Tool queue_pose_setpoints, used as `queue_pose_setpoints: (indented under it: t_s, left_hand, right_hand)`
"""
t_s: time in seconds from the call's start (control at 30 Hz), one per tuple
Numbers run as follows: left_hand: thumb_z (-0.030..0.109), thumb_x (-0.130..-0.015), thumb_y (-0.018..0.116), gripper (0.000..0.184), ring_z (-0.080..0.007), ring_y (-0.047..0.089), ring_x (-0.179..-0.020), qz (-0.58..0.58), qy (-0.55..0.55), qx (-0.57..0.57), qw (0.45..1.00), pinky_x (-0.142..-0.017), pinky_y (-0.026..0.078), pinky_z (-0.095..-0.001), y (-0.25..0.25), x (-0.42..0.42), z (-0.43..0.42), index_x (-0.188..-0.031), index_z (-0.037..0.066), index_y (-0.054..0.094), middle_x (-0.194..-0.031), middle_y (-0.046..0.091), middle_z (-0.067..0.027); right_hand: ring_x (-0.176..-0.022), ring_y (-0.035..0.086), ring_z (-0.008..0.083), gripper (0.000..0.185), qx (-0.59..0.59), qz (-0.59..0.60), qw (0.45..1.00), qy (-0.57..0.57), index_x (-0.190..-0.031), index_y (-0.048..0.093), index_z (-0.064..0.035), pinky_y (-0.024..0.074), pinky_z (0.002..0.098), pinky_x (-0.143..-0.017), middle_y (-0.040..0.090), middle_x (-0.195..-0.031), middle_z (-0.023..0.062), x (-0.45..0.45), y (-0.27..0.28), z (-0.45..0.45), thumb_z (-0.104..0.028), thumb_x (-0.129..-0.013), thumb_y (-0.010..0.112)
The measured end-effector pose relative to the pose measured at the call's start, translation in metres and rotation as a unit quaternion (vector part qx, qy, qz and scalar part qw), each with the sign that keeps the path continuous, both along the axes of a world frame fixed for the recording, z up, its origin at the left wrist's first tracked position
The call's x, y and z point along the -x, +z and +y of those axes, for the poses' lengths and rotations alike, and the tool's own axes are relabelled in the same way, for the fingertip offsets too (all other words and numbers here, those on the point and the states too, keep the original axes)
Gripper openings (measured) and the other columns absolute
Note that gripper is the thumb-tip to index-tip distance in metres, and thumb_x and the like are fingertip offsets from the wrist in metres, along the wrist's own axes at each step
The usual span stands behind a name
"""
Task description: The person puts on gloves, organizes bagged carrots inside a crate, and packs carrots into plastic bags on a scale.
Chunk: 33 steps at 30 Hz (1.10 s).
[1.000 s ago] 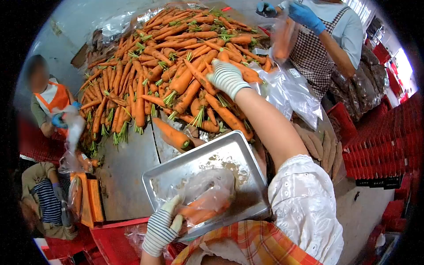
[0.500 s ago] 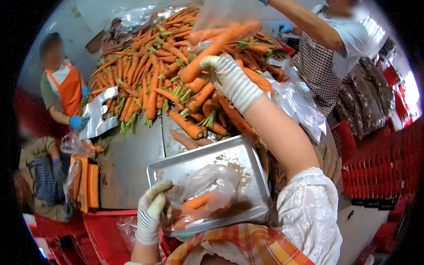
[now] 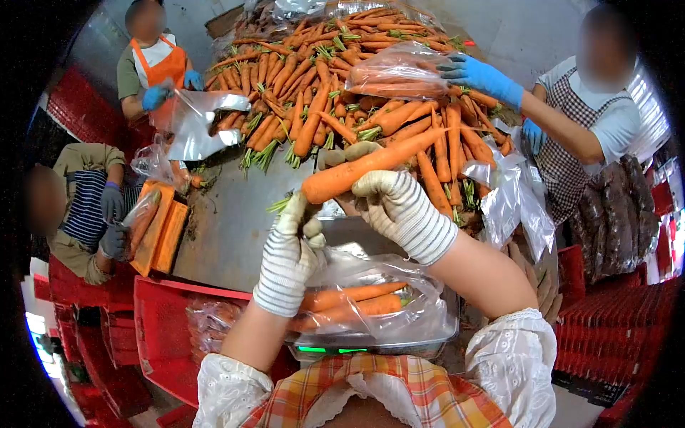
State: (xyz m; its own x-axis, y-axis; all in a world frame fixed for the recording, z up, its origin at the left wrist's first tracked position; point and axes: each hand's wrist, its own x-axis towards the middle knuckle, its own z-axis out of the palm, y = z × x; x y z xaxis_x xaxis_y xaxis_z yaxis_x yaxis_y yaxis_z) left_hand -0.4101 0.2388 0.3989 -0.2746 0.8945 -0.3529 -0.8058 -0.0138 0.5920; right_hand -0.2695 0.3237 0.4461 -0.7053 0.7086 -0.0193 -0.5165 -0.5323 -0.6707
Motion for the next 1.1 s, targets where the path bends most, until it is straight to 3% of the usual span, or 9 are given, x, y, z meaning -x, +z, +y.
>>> queue_pose_setpoints:
  t_s: [0.3,0.4,0.53,0.6,0.63,0.7,0.9,0.93,1.1]
  left_hand:
    - [0.021,-0.085,0.064,0.016,-0.0024,0.036,-0.045,-0.109,0.102,0.060,0.987,-0.036,0.027,-0.0160,-0.023,0.037,0.003,-0.095,0.009,0.058,-0.069,0.054,0.0029]
    - [0.037,-0.084,0.063,0.028,-0.0062,0.036,-0.050,-0.179,0.079,0.069,0.978,-0.039,0.028,-0.0189,-0.029,0.050,-0.003,-0.093,0.011,0.059,-0.103,0.060,-0.0086]
    - [0.040,-0.084,0.061,0.031,-0.0071,0.038,-0.051,-0.135,0.073,0.045,0.987,-0.040,0.029,-0.0194,-0.012,0.049,-0.002,-0.087,0.009,0.058,-0.107,0.060,-0.0108]
    - [0.037,-0.086,0.059,0.042,-0.0060,0.041,-0.049,-0.098,0.122,0.048,0.986,-0.039,0.031,-0.0161,-0.027,0.055,0.003,-0.114,0.006,0.053,-0.090,0.064,-0.0081]
    - [0.030,-0.085,0.061,0.042,-0.0062,0.042,-0.050,-0.090,0.144,0.058,0.984,-0.039,0.031,-0.0149,-0.029,0.054,0.005,-0.117,0.005,0.051,-0.091,0.065,-0.0087]
    - [0.026,-0.086,0.061,0.038,-0.0061,0.040,-0.051,-0.168,0.077,0.050,0.982,-0.041,0.031,-0.0160,-0.034,0.060,0.003,-0.116,0.005,0.052,-0.091,0.063,-0.0067]
    - [0.009,-0.086,0.058,0.029,-0.0038,0.038,-0.054,-0.112,0.023,0.039,0.993,-0.041,0.033,-0.0163,-0.023,0.036,0.000,-0.114,0.005,0.053,-0.094,0.062,-0.0044]
    - [0.009,-0.086,0.058,0.029,-0.0038,0.038,-0.054,-0.109,0.016,0.040,0.993,-0.041,0.033,-0.0163,-0.022,0.036,-0.002,-0.114,0.005,0.053,-0.094,0.062,-0.0044]
    - [0.012,-0.090,0.050,0.031,-0.0033,0.039,-0.054,-0.059,0.033,0.020,0.998,-0.046,0.038,-0.0157,-0.006,0.027,-0.009,-0.121,0.005,0.051,-0.101,0.062,-0.0057]
  right_hand:
    - [-0.112,0.052,0.0312,0.038,0.100,0.027,0.989,-0.103,-0.107,0.054,-0.0042,0.0463,0.0479,-0.094,0.055,-0.115,0.0157,-0.026,-0.038,0.031,0.001,-0.069,0.052]
    - [-0.111,0.053,0.0321,0.035,0.137,0.051,0.976,-0.159,-0.106,0.054,-0.0014,0.0438,0.0502,-0.096,0.055,-0.116,0.0173,-0.038,-0.057,0.052,0.000,-0.071,0.056]
    - [-0.104,0.055,0.0333,0.029,0.173,0.056,0.966,-0.185,-0.103,0.051,0.0029,0.0467,0.0502,-0.092,0.054,-0.110,0.0193,-0.039,-0.057,0.052,-0.002,-0.076,0.056]
    - [-0.101,0.055,0.0327,0.024,0.204,0.035,0.954,-0.218,-0.104,0.050,0.0043,0.0496,0.0466,-0.087,0.054,-0.107,0.0193,-0.037,-0.060,0.051,-0.004,-0.081,0.055]
    - [-0.101,0.055,0.0326,0.026,0.030,-0.084,0.976,-0.199,-0.105,0.050,0.0045,0.0494,0.0448,-0.087,0.054,-0.108,0.0190,-0.039,-0.079,0.052,-0.006,-0.082,0.055]
    - [-0.101,0.055,0.0324,0.029,0.219,-0.065,0.941,-0.249,-0.108,0.051,0.0040,0.0490,0.0392,-0.087,0.055,-0.108,0.0181,-0.028,-0.064,0.041,-0.008,-0.083,0.058]
    - [-0.096,0.060,0.0284,0.030,0.122,-0.163,0.979,-0.022,-0.111,0.053,0.0035,0.0513,0.0350,-0.083,0.059,-0.103,0.0175,-0.033,-0.090,0.052,-0.005,-0.083,0.056]
    - [-0.102,0.058,0.0259,0.034,-0.174,-0.344,0.921,-0.046,-0.115,0.051,0.0033,0.0485,0.0330,-0.086,0.059,-0.104,0.0154,-0.038,-0.097,0.070,-0.006,-0.082,0.056]
    - [-0.102,0.056,0.0342,0.054,-0.364,-0.707,0.490,-0.357,-0.126,0.043,-0.0004,0.0428,0.0401,-0.092,0.057,-0.110,0.0213,-0.088,-0.099,0.149,-0.020,-0.078,0.059]
